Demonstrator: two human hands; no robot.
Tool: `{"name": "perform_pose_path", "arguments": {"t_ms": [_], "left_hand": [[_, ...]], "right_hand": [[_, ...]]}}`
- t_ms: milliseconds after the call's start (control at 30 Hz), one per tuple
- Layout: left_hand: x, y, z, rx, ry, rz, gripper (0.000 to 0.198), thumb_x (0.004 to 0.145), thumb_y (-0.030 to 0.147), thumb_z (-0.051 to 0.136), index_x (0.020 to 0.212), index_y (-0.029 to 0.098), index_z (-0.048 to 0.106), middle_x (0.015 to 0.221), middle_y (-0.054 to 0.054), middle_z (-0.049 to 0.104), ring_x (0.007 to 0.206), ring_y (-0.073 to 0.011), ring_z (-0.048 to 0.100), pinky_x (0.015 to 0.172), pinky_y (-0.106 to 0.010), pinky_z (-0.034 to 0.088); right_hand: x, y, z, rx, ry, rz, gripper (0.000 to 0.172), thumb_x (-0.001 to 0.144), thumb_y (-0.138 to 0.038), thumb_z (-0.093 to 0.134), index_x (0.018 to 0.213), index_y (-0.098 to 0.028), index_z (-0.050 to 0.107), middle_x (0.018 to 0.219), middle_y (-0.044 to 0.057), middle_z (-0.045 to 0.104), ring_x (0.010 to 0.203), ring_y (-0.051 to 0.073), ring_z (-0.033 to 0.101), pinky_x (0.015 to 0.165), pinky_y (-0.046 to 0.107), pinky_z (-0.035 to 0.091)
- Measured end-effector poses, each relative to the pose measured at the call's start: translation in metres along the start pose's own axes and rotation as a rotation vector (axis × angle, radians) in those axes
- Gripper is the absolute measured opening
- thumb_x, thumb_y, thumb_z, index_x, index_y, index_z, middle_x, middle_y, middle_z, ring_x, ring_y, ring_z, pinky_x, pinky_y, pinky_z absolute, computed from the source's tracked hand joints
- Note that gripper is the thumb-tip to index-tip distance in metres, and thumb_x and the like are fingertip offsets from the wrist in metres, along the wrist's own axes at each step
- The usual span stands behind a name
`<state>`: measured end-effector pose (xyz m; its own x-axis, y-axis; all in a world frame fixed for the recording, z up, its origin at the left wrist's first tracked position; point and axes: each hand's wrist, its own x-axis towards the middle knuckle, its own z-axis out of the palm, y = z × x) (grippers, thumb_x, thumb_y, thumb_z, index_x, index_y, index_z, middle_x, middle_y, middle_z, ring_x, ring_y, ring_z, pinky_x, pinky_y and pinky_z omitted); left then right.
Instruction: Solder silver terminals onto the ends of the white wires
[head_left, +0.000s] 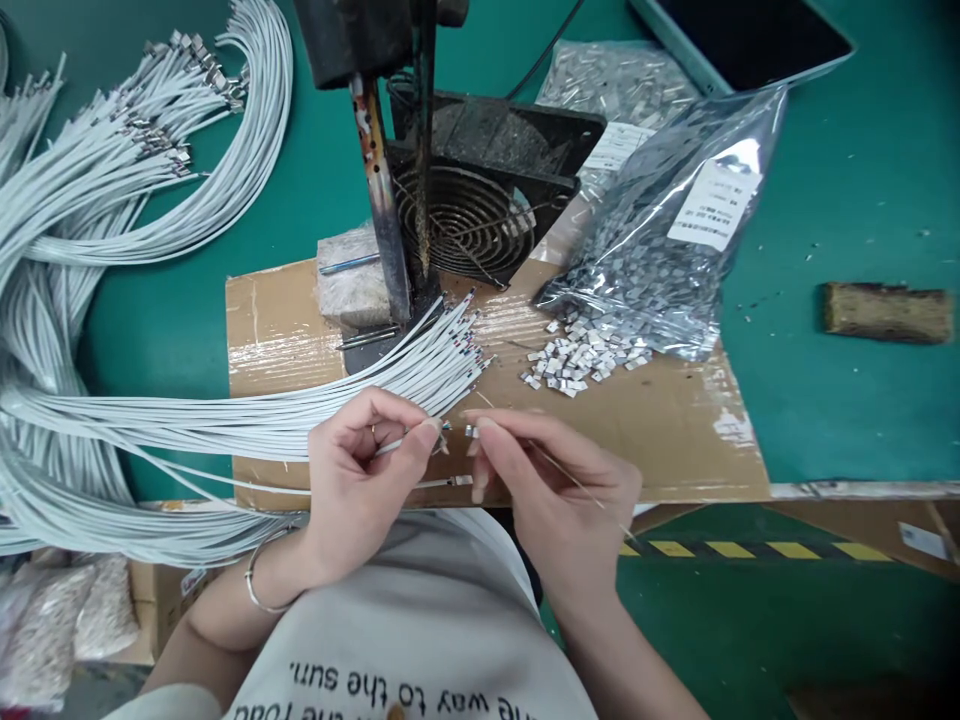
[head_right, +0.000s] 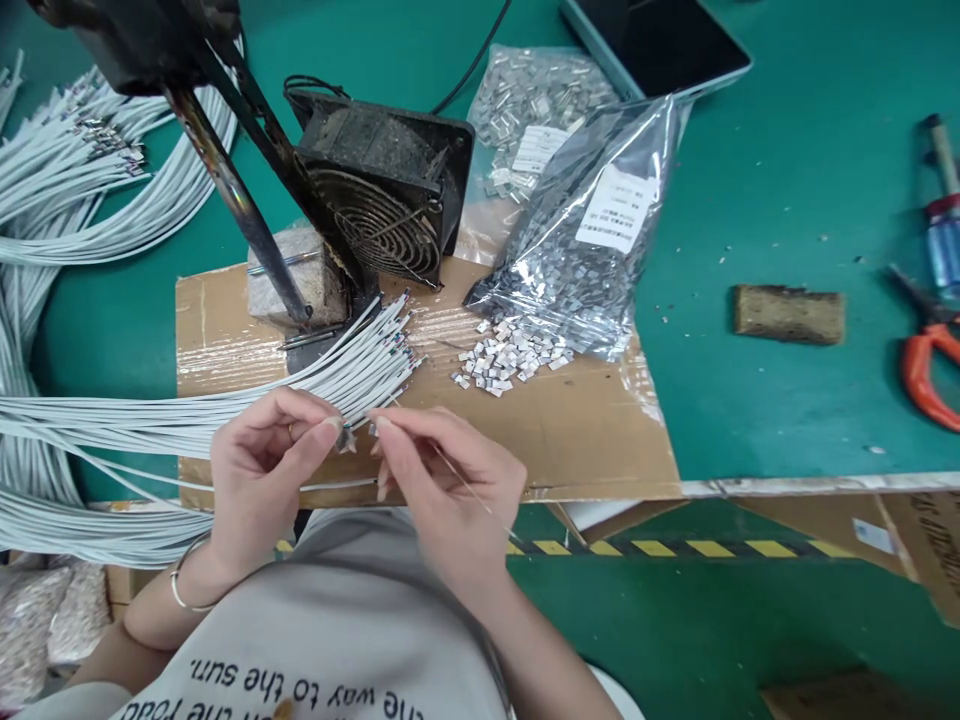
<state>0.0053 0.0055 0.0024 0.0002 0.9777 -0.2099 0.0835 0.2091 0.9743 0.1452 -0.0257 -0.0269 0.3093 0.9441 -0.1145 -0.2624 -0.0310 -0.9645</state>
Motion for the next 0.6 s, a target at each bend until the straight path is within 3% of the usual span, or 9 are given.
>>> {"name": "perform_pose_path", "arguments": {"t_ms": [200,367,600], "left_hand": [[0.002,0.005,0.0,-0.003,-0.011,0.002,0.014,0.082,0.008,0.077,0.074,0.018,0.073,0.08,-0.002,0.078,0.061,-0.007,0.063,0.053,-0.015,0.047],[0.003,0.01,0.0,0.055,-0.031,0.016,0.013,0.08,0.009,0.078,0.072,0.018,0.071,0.079,-0.002,0.078,0.056,-0.0072,0.057,0.044,-0.017,0.037],[0.004,0.011,-0.002,0.083,-0.071,0.002,0.013,0.082,0.01,0.077,0.073,0.018,0.071,0.081,-0.002,0.079,0.053,-0.006,0.051,0.042,-0.019,0.029]], "right_hand": [[0.004,0.0,-0.006,-0.012,0.0,0.002,0.022,0.09,-0.009,0.077,0.091,-0.03,0.085,0.067,-0.006,0.073,0.05,0.007,0.063,0.048,0.018,0.054],[0.008,-0.005,-0.005,-0.076,-0.073,-0.065,0.026,0.09,-0.006,0.076,0.093,-0.031,0.086,0.083,-0.004,0.079,0.054,0.005,0.062,0.049,0.018,0.053],[0.012,-0.007,-0.006,-0.132,-0.101,-0.094,0.03,0.09,-0.005,0.076,0.095,-0.032,0.087,0.083,-0.004,0.079,0.065,0.007,0.067,0.057,0.018,0.055]]}}
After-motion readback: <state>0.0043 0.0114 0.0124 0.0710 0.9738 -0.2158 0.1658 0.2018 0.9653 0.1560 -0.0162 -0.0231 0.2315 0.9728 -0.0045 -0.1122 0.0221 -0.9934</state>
